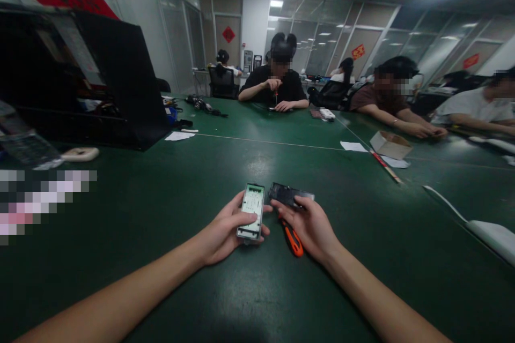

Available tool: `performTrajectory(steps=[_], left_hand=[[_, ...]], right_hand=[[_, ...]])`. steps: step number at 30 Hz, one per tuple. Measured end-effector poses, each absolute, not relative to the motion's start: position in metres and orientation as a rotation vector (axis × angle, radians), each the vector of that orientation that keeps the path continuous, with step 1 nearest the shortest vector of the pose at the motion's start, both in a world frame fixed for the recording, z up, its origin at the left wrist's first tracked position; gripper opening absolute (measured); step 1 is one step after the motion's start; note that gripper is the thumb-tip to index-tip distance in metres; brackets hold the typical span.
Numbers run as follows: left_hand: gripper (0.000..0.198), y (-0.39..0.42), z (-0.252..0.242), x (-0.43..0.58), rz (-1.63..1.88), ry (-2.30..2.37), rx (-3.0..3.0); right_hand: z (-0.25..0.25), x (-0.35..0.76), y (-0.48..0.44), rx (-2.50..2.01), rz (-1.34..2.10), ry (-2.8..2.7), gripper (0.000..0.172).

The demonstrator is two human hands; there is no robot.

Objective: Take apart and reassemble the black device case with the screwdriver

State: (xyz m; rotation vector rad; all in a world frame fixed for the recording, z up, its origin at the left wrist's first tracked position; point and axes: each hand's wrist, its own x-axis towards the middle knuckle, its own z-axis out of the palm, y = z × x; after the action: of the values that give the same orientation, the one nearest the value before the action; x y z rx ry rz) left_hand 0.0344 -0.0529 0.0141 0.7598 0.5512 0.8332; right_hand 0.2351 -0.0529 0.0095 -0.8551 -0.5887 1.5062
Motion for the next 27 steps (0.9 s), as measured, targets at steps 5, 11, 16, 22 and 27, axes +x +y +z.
performTrajectory(steps=[5,11,16,22,27], left_hand=[[0.056,-0.045,0.011,0.037,0.889,0.527,0.879],[0.081,-0.031,0.006,0.038,0.839,0.532,0.923],[0.074,-0.033,0.004,0.037,0.852,0.552,0.913],[0.080,-0.037,0.007,0.034,0.839,0.537,0.910],[0.078,-0.037,0.008,0.034,0.839,0.539,0.915]], right_hand=[[0.016,0.234,-0.053,-0.751,1.622,-0.556,0.027],[0.019,0.235,-0.058,-0.653,1.642,-0.632,0.050],[0.019,0.240,-0.059,-0.628,1.636,-0.712,0.040],[0.017,0.240,-0.058,-0.708,1.582,-0.712,0.056],[0.018,0.235,-0.061,-0.770,1.578,-0.706,0.052]])
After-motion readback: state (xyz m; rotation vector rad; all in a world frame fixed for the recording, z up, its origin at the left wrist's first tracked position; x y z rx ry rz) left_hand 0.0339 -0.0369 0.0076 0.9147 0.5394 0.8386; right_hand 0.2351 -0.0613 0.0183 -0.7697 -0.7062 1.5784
